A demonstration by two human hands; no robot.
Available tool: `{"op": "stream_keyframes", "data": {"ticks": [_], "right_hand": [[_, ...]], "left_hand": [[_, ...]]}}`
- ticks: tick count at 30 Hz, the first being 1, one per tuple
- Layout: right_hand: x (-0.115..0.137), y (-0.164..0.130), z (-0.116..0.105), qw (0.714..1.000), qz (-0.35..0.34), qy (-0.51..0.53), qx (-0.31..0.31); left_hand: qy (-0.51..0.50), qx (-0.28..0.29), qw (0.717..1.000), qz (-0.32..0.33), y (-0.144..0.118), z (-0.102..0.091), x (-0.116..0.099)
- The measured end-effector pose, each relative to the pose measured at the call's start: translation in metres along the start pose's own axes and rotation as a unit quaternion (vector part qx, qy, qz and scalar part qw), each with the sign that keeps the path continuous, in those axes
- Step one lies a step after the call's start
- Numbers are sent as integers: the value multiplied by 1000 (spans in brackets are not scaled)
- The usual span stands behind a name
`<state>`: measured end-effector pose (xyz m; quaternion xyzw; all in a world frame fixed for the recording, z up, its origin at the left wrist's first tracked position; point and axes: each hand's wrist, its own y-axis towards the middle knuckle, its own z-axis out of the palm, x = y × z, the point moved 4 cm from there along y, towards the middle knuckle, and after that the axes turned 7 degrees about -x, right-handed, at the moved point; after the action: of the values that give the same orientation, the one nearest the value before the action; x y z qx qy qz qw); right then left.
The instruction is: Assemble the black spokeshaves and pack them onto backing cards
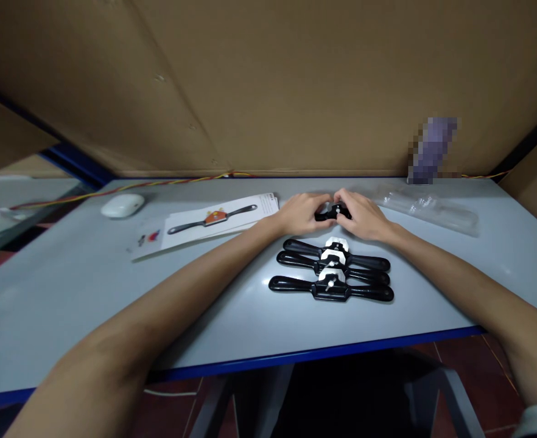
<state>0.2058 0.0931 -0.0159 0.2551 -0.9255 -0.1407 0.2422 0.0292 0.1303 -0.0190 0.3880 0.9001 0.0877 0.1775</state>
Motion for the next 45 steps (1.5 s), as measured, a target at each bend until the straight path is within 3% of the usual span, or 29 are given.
{"op": "stream_keyframes", "data": {"ticks": [13,24,36,45], "right_hand": [[2,-2,1,998,-62,12,6],[2,-4,0,999,-33,-6,37],[-4,0,0,998,-17,50,-42],[-5,0,-2,997,-11,57,-51]], "left_hand": [[-22,-9,1000,8,-1,1,2],[-13,-4,1000,20,0,-1,2],[-1,0,1000,14,0,1,3],[-2,7,1000,4,-1,0,3]]}}
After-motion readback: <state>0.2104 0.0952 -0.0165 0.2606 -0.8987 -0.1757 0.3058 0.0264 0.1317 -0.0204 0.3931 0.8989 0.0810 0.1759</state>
